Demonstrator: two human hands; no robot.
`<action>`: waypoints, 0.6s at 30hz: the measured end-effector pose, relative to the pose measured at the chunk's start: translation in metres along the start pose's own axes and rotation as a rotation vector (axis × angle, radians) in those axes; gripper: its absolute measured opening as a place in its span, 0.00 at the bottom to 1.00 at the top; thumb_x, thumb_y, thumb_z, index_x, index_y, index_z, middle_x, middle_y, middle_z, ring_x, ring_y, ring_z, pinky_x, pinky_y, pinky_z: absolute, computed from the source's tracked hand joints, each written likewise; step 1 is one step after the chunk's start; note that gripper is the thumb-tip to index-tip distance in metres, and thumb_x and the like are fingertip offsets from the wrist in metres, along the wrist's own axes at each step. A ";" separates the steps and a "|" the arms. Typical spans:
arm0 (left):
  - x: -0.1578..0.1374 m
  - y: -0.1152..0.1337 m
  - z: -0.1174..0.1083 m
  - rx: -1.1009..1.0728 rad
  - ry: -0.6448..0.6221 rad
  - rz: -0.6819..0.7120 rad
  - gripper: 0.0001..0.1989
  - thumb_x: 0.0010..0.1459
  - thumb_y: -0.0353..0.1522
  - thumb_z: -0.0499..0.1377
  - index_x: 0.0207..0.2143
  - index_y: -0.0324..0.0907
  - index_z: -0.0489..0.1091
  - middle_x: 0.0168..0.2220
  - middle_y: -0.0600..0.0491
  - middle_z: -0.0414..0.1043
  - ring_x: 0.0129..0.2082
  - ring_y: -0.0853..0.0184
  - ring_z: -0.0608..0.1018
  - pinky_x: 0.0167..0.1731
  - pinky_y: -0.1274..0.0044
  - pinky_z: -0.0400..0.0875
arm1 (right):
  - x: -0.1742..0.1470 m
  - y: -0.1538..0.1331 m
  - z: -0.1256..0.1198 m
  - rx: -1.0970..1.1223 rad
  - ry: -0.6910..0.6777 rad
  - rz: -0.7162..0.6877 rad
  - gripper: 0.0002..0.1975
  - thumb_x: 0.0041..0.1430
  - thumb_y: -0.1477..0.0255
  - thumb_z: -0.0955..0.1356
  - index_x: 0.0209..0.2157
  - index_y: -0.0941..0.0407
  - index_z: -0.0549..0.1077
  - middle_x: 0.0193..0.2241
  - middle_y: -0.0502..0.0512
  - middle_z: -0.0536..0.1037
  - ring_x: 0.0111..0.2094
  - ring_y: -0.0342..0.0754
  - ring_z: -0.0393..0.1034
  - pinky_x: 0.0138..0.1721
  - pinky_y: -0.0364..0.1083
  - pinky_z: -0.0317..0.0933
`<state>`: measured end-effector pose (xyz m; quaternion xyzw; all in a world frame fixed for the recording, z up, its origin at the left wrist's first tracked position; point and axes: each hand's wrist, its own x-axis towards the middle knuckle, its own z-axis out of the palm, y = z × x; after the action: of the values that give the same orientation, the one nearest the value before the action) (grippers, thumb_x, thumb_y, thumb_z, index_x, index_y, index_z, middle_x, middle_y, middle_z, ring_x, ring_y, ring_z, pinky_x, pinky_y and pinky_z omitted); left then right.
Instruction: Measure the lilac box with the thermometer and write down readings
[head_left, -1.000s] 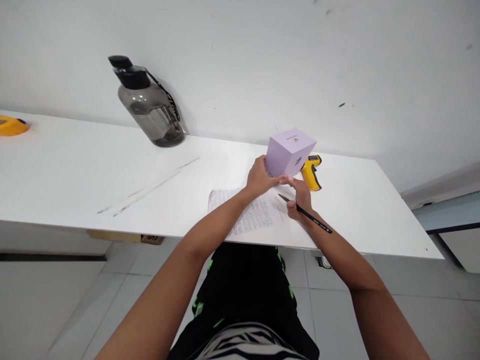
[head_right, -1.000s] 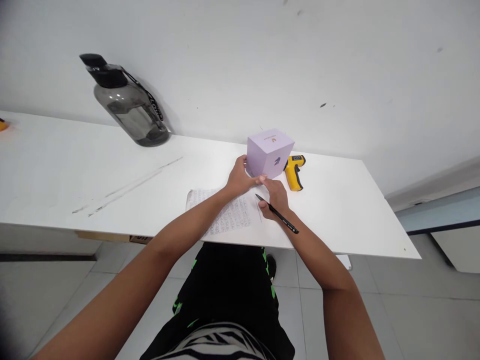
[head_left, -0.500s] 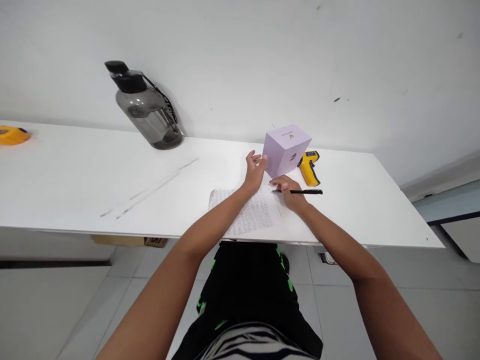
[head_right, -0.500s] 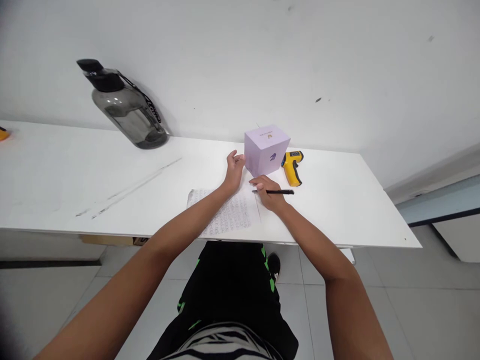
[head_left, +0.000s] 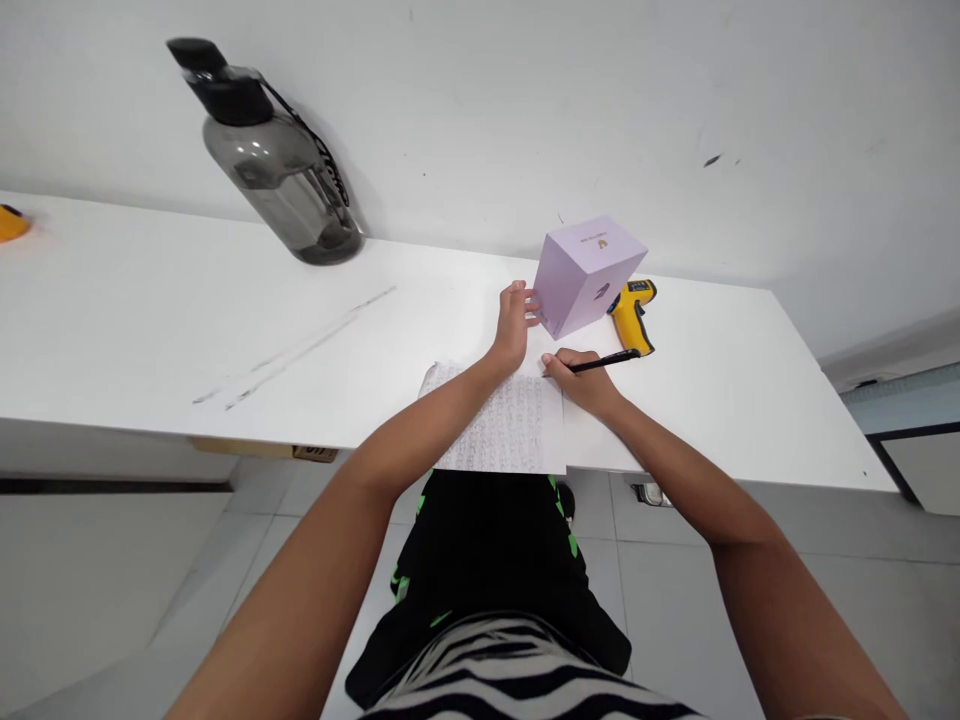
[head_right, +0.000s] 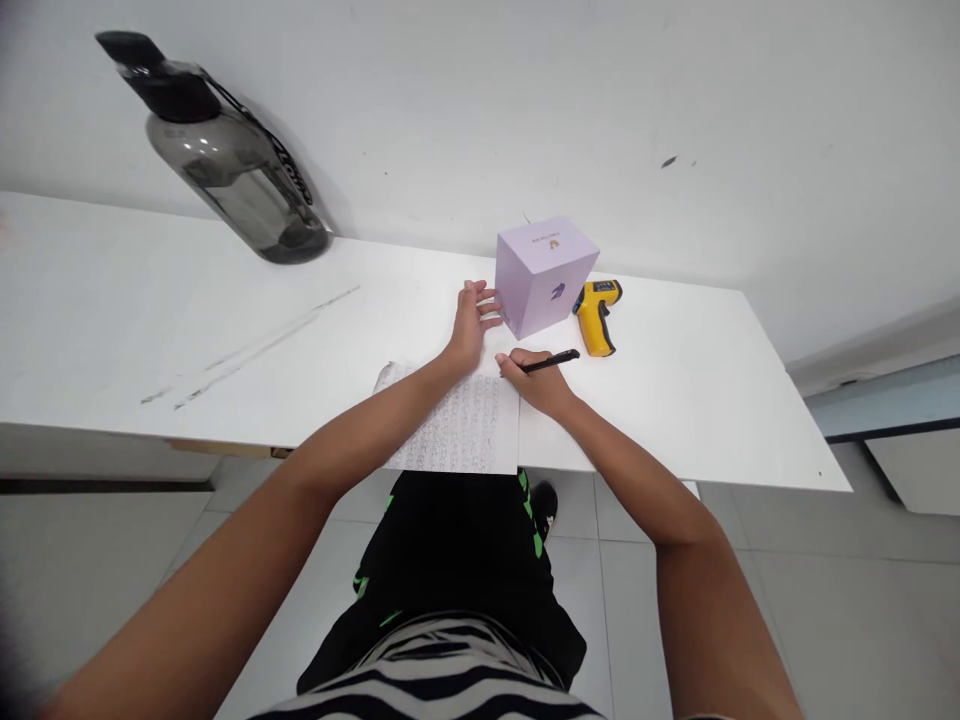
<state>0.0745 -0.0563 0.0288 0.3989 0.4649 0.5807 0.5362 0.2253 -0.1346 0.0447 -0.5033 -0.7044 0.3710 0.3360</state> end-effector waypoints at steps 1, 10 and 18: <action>0.000 0.000 -0.001 -0.001 -0.008 0.006 0.41 0.75 0.65 0.43 0.68 0.45 0.67 0.69 0.38 0.73 0.67 0.47 0.80 0.63 0.58 0.81 | 0.000 0.001 0.000 -0.005 0.000 -0.011 0.29 0.66 0.44 0.69 0.21 0.51 0.67 0.23 0.52 0.76 0.28 0.48 0.69 0.35 0.50 0.66; 0.000 -0.004 -0.001 0.020 -0.027 0.016 0.45 0.72 0.70 0.44 0.68 0.48 0.70 0.69 0.41 0.74 0.69 0.47 0.78 0.64 0.59 0.81 | -0.001 0.004 0.001 -0.103 0.040 -0.029 0.31 0.71 0.48 0.70 0.20 0.50 0.60 0.20 0.50 0.68 0.27 0.47 0.63 0.33 0.50 0.61; -0.002 -0.002 0.000 0.033 -0.021 0.013 0.39 0.76 0.66 0.45 0.66 0.48 0.72 0.68 0.43 0.75 0.66 0.51 0.80 0.61 0.61 0.82 | -0.001 0.002 -0.003 -0.078 -0.025 -0.017 0.30 0.69 0.45 0.70 0.21 0.50 0.66 0.19 0.50 0.68 0.28 0.49 0.65 0.32 0.50 0.60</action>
<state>0.0750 -0.0584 0.0269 0.4166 0.4662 0.5723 0.5306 0.2290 -0.1348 0.0442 -0.5052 -0.7269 0.3465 0.3104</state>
